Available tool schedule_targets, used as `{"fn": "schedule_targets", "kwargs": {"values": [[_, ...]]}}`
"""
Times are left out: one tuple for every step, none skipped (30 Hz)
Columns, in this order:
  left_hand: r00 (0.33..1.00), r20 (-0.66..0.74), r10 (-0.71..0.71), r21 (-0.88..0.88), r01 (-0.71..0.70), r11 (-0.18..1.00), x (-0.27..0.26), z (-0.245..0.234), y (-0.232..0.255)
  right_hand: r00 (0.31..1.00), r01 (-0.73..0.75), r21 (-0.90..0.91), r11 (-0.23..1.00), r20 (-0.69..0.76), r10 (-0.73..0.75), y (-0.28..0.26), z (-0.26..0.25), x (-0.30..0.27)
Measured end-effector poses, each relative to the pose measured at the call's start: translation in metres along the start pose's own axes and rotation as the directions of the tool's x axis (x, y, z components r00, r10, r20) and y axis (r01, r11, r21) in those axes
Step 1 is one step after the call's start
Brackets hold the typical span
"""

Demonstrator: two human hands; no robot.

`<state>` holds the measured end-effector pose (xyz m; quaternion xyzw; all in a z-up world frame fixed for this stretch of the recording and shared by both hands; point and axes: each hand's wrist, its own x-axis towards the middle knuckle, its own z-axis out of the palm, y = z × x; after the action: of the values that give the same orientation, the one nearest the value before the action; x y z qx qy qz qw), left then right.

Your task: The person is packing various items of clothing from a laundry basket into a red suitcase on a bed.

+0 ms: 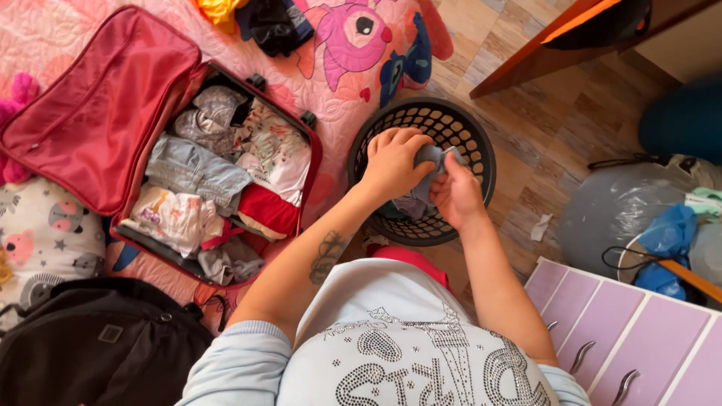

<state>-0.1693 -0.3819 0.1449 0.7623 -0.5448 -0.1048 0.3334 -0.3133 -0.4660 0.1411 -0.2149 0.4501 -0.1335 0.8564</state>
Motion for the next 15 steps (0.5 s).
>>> {"fn": "schedule_targets", "kwargs": {"values": [[1.000,-0.003,-0.009,0.003,0.009,1.000,-0.003,-0.002,0.003,1.000,-0.008,-0.005,1.000,0.004,0.008,0.010,-0.024,0.015],[0.997,-0.060,-0.049,0.026,0.050,0.998,-0.005,-0.003,0.006,0.989,0.032,0.044,0.999,0.141,-0.038,0.020,-0.049,0.031],[0.989,-0.117,-0.086,0.047,0.092,0.995,-0.007,-0.005,0.009,0.958,0.067,0.100,0.993,0.271,-0.092,0.030,-0.073,0.046],[0.989,-0.119,-0.090,0.047,0.096,0.994,-0.008,0.004,0.002,0.958,0.064,0.097,0.993,0.273,-0.089,0.020,-0.048,0.028],[0.985,-0.096,-0.140,-0.027,0.138,0.990,-0.009,0.013,-0.005,0.980,0.119,-0.035,0.992,0.167,-0.111,0.010,-0.022,0.009],[0.980,-0.065,-0.189,-0.105,0.182,0.978,-0.012,0.024,-0.011,0.987,0.156,-0.173,0.972,0.059,-0.148,0.000,0.001,-0.011],[0.979,-0.064,-0.195,-0.107,0.188,0.976,-0.011,0.017,-0.012,0.988,0.151,-0.176,0.973,0.056,-0.143,-0.003,-0.003,-0.012],[0.946,0.011,-0.325,-0.138,0.323,0.936,-0.009,0.010,-0.014,0.969,0.246,-0.203,0.948,0.055,-0.239,-0.007,-0.007,-0.012],[0.891,0.090,-0.444,-0.158,0.453,0.877,-0.007,0.003,-0.016,0.941,0.338,-0.229,0.913,0.058,-0.334,-0.012,-0.010,-0.012],[0.889,0.089,-0.449,-0.158,0.457,0.875,-0.006,-0.003,-0.020,0.942,0.334,-0.231,0.914,0.059,-0.330,-0.016,-0.024,-0.009],[0.816,0.179,-0.549,-0.067,0.567,0.821,-0.004,-0.008,-0.023,0.903,0.418,-0.295,0.859,0.034,-0.427,-0.020,-0.037,-0.005],[0.723,0.259,-0.640,0.034,0.655,0.754,-0.002,-0.013,-0.026,0.852,0.491,-0.360,0.793,0.008,-0.523,-0.024,-0.051,-0.002],[0.722,0.263,-0.640,0.034,0.656,0.754,-0.010,0.000,-0.049,0.853,0.489,-0.361,0.794,0.005,-0.522,-0.036,-0.061,0.004],[0.788,0.085,-0.610,-0.149,0.616,0.774,-0.020,0.015,-0.072,0.819,0.535,-0.264,0.803,-0.074,-0.569,-0.046,-0.073,0.008],[0.805,-0.105,-0.584,-0.317,0.530,0.787,-0.029,0.029,-0.095,0.780,0.584,-0.168,0.794,-0.155,-0.607,-0.056,-0.084,0.012]]}}
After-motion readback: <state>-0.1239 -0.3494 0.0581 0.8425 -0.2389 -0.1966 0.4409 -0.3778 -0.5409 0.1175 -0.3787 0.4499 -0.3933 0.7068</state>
